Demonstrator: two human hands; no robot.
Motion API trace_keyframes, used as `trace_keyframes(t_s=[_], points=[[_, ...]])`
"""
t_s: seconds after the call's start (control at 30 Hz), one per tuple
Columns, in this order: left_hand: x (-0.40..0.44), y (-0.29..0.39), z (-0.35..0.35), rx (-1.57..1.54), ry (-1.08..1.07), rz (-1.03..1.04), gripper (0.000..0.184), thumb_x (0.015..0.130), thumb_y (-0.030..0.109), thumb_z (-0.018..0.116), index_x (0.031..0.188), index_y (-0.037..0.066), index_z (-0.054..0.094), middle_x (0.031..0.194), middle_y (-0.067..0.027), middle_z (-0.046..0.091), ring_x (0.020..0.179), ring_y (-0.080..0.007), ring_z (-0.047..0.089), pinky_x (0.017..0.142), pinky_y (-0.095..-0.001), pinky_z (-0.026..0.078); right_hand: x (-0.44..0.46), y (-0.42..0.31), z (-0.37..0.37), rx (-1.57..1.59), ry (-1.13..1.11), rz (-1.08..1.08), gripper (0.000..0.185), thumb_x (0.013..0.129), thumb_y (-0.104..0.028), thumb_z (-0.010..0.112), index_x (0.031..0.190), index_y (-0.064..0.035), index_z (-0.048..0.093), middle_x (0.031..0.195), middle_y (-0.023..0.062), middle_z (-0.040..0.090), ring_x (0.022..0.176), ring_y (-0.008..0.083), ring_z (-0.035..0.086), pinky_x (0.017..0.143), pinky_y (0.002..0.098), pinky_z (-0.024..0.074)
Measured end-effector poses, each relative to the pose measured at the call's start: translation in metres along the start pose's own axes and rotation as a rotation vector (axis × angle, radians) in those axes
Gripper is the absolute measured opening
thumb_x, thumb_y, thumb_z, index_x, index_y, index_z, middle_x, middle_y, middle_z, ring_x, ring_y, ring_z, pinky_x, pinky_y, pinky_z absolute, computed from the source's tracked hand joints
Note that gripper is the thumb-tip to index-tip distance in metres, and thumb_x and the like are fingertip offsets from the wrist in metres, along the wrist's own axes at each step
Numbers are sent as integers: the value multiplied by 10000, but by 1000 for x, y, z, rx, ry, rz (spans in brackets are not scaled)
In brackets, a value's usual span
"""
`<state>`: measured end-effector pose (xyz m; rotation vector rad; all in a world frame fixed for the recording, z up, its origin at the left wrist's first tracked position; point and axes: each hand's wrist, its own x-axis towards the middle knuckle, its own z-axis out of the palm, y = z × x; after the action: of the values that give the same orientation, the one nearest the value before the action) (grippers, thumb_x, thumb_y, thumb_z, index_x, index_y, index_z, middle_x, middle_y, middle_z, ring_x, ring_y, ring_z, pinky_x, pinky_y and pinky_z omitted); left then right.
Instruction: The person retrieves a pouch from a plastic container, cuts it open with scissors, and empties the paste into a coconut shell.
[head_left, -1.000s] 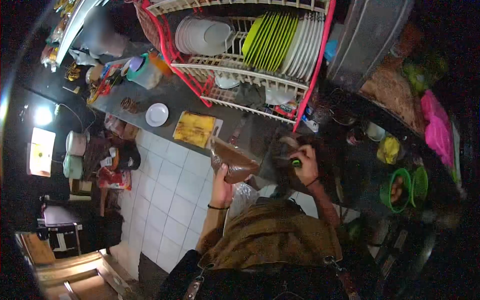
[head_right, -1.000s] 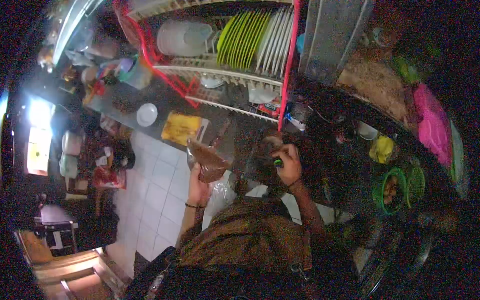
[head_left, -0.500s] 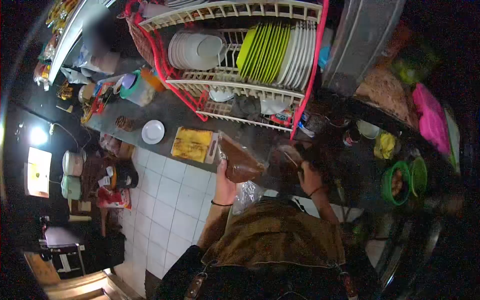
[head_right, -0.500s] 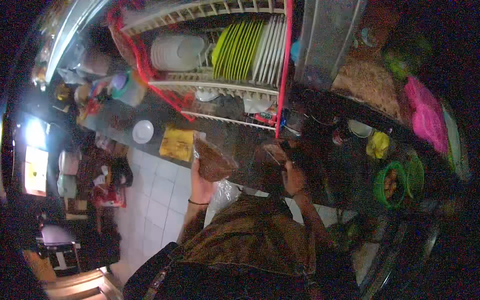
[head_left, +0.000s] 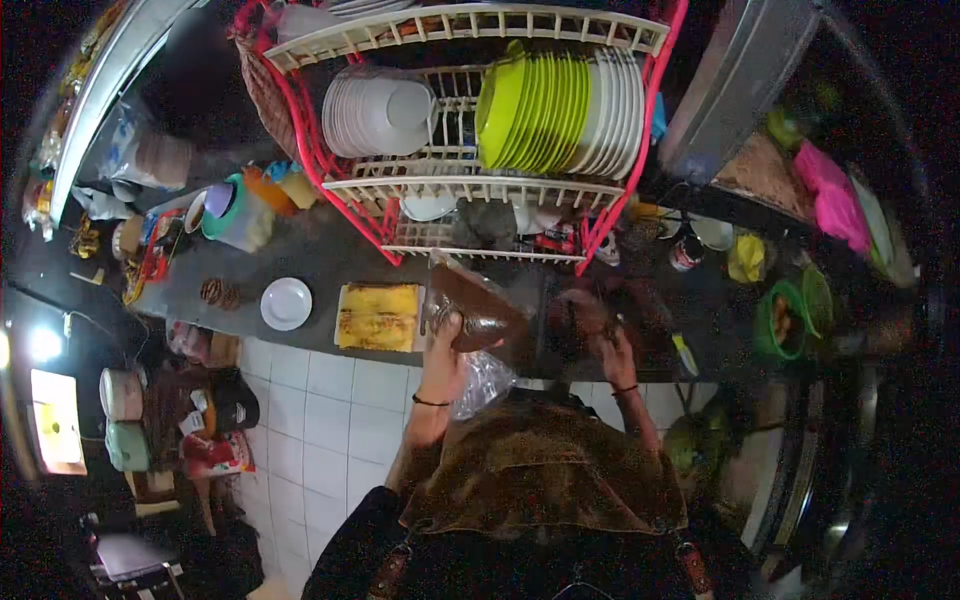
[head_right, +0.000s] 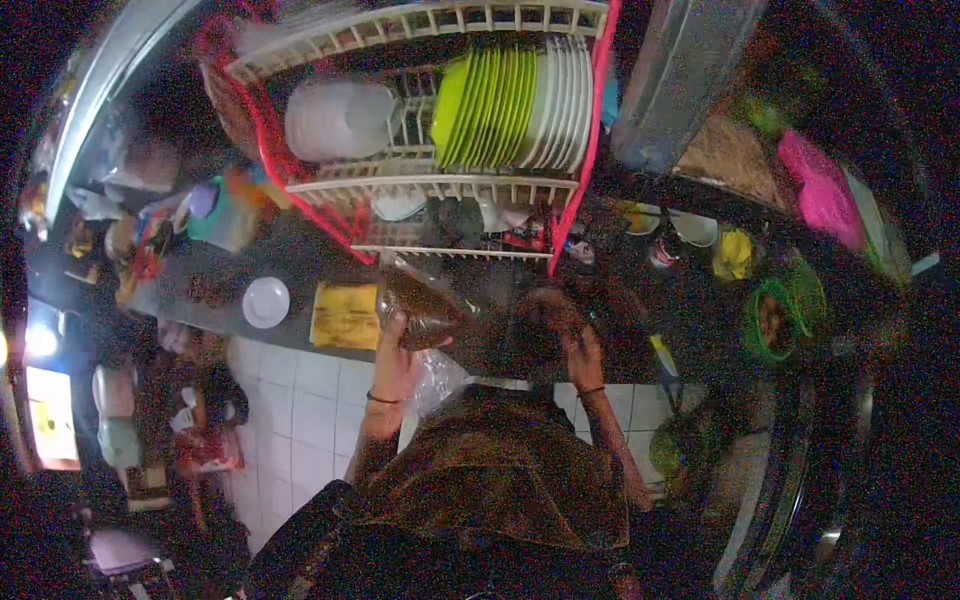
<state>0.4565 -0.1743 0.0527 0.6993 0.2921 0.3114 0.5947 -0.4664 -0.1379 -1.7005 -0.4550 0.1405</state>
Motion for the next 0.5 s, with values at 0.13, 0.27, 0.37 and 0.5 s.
trace_keyframes(t_s=[0.13,0.27,0.37,0.5], points=[[3,0,-13,-76,84,31,432,899,273,528,1229,7,444,1153,-120,559,1037,-269,563,852,-443,488,-19,-7,0,507,106,432,408,892,-242,549,1223,-11,491,1140,97,585,924,223,584,770,341,472],[5,1,-37,-91,68,-90,426,930,367,435,1255,91,437,1157,-98,565,1050,-265,557,798,-436,515,-19,-11,18,632,-93,464,282,886,-184,561,1134,-52,570,1025,46,610,853,150,586,687,284,469],[9,2,-46,-94,29,-83,424,927,358,444,1261,97,432,1161,-91,563,1045,-263,559,825,-437,500,-16,-32,30,595,-244,340,257,841,-123,604,1085,-44,589,965,54,615,856,168,591,707,299,474],[9,18,-41,-89,48,-45,407,912,290,492,1259,87,432,1149,-77,567,1022,-249,568,868,-422,476,5,-113,45,-142,-367,52,378,735,-192,725,1034,-10,584,988,107,626,879,225,599,773,340,476]])
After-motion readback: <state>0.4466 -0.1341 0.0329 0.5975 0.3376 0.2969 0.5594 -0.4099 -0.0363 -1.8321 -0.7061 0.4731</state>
